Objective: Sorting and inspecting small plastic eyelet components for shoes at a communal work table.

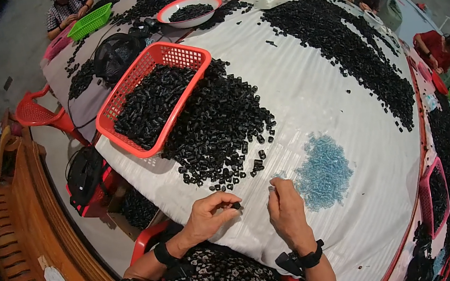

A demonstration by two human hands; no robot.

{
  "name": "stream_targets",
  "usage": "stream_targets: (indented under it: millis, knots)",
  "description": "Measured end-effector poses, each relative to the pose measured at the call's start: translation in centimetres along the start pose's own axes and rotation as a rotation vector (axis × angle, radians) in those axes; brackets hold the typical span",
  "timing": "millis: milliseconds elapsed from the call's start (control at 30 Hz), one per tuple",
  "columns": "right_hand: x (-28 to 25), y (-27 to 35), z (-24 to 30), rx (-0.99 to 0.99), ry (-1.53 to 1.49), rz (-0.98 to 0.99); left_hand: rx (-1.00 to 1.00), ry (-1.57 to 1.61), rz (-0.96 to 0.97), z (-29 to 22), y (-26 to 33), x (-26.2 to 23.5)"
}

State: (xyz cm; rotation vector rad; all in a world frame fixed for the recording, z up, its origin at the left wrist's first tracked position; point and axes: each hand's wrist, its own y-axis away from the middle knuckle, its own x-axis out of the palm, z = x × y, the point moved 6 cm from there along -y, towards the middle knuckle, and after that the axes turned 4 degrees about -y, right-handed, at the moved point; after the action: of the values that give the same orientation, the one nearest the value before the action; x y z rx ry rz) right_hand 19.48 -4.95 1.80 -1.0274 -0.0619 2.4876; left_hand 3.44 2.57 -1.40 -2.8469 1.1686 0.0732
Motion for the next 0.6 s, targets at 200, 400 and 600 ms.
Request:
stream_targets:
  millis: [200, 400, 600]
  knots:
    - [1.3, 1.3, -0.8, 0.238, -0.335, 0.095, -0.147, 0.333, 0.048, 0.5, 0.0, 0.6]
    - [1.6, 1.4, -0.7, 0.257, -0.701, 0.085, -0.234, 0.529, 0.038, 1.5, 0.0, 0.5]
    - [2.6, 2.0, 0.7, 0.375, -0.929, 0.183, -0.312, 0.580, 0.061, 2.1, 0.3, 0.6]
